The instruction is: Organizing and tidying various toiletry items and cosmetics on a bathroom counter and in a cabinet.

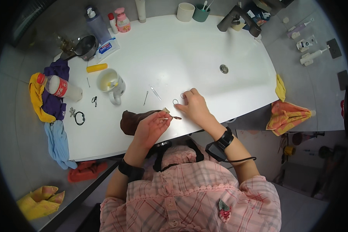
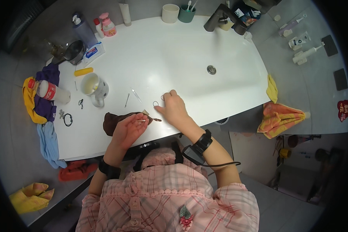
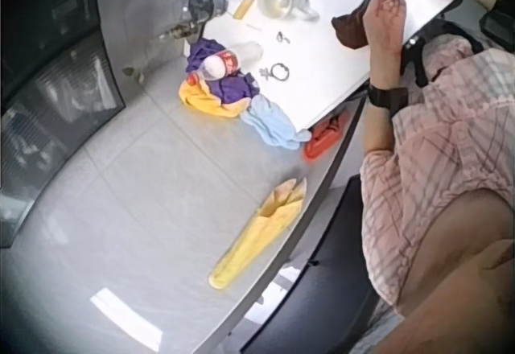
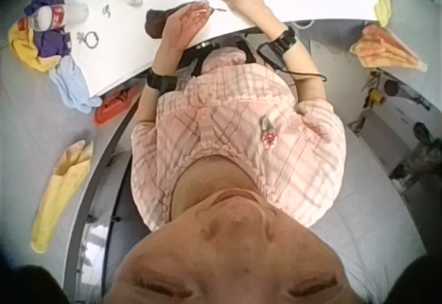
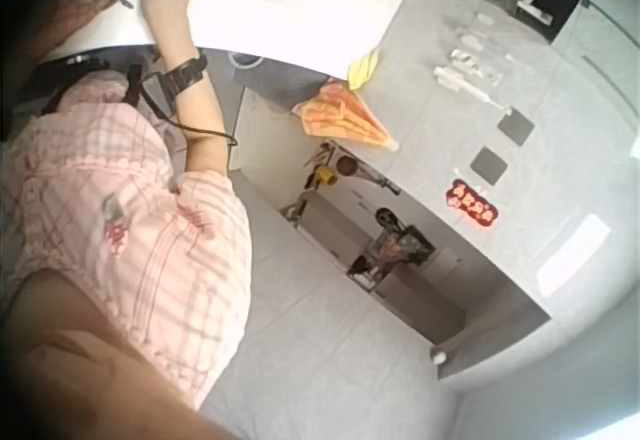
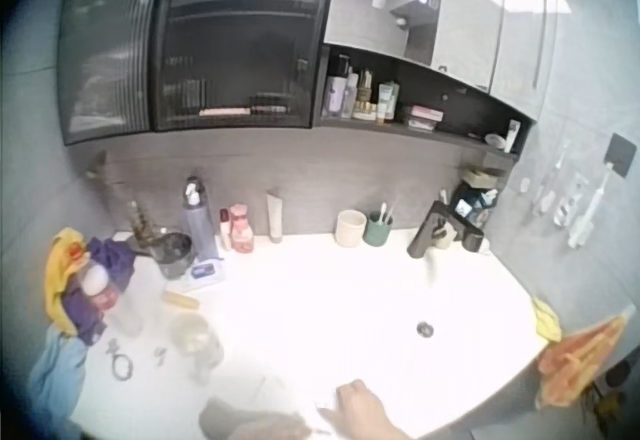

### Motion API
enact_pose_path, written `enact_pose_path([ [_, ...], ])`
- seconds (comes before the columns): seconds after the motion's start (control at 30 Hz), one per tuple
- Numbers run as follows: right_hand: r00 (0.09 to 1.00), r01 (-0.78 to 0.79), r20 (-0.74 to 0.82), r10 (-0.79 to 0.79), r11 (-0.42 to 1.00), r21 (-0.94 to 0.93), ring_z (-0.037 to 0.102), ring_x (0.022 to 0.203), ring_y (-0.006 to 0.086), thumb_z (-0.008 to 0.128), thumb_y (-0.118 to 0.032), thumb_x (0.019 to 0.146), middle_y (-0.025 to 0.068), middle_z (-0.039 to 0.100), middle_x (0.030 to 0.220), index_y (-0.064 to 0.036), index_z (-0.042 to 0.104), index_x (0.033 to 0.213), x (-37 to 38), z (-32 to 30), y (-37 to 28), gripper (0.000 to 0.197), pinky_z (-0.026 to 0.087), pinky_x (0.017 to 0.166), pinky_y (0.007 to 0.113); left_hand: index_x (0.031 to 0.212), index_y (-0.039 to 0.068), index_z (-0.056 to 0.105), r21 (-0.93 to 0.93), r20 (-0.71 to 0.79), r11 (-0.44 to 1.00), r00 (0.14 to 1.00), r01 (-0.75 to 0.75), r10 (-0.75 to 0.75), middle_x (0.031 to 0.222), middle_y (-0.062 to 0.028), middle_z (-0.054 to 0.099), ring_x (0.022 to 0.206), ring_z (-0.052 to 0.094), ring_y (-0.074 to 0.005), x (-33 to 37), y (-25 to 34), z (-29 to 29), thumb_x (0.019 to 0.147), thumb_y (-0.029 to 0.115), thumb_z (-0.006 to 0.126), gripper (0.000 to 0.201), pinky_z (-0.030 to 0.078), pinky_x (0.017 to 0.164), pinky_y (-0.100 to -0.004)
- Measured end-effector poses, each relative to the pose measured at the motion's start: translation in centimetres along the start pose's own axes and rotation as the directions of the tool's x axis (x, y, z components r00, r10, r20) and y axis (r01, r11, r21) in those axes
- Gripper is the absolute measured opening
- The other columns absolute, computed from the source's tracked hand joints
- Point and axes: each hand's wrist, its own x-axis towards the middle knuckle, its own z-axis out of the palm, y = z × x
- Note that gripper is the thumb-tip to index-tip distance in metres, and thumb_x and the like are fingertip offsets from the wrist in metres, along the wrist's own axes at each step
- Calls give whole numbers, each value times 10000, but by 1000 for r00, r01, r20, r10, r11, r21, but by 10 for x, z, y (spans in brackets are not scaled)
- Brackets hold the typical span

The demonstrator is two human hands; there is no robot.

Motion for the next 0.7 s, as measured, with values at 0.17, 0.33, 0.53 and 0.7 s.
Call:
enact_pose_path([
  [0.17, 980, 148, 159, -121, 974, -169, 618, 707, 364, 662, -93, 706, 206, 628, 750, 25, 643, 741, 6, 20, 7, 124, 496, 666, 426, 1190, -137, 455, 43, -28, 996, 997, -77, 78, 1207, -276, 502, 1216, 470, -358, -11, 2, 17, 980, 142, 409, 352, 375, 1089, -423],
  [0.33, 941, 184, 319, -109, 959, -216, 619, 730, 410, 620, -45, 681, 257, 619, 748, 38, 635, 694, 9, 8, 5, 85, 508, 708, 460, 1231, -155, 423, 27, 57, 997, 996, -75, 74, 1325, -310, 420, 1295, 398, -387, -12, 7, 20, 992, 176, 366, 412, 342, 1107, -471],
  [0.53, 856, -383, 498, 143, 822, 422, 663, 701, 230, 669, -37, 759, 133, 662, 763, 15, 615, 752, 23, -25, -1, 75, 544, 643, 328, 1207, -141, 440, 73, 111, 983, 980, -171, 163, 1326, -311, 427, 1263, 441, -383, -12, 6, 17, 964, 127, 457, 362, 362, 1096, -457],
  [0.7, 924, -380, 356, 138, 405, 831, 634, 679, 150, 634, -32, 833, 97, 657, 844, -11, 599, 852, 67, -94, -22, 45, 549, 628, 281, 1189, -108, 434, 82, 96, 976, 976, -202, 194, 1224, -260, 521, 1179, 524, -345, -15, 3, 0, 979, 60, 403, 271, 434, 1046, -417],
])
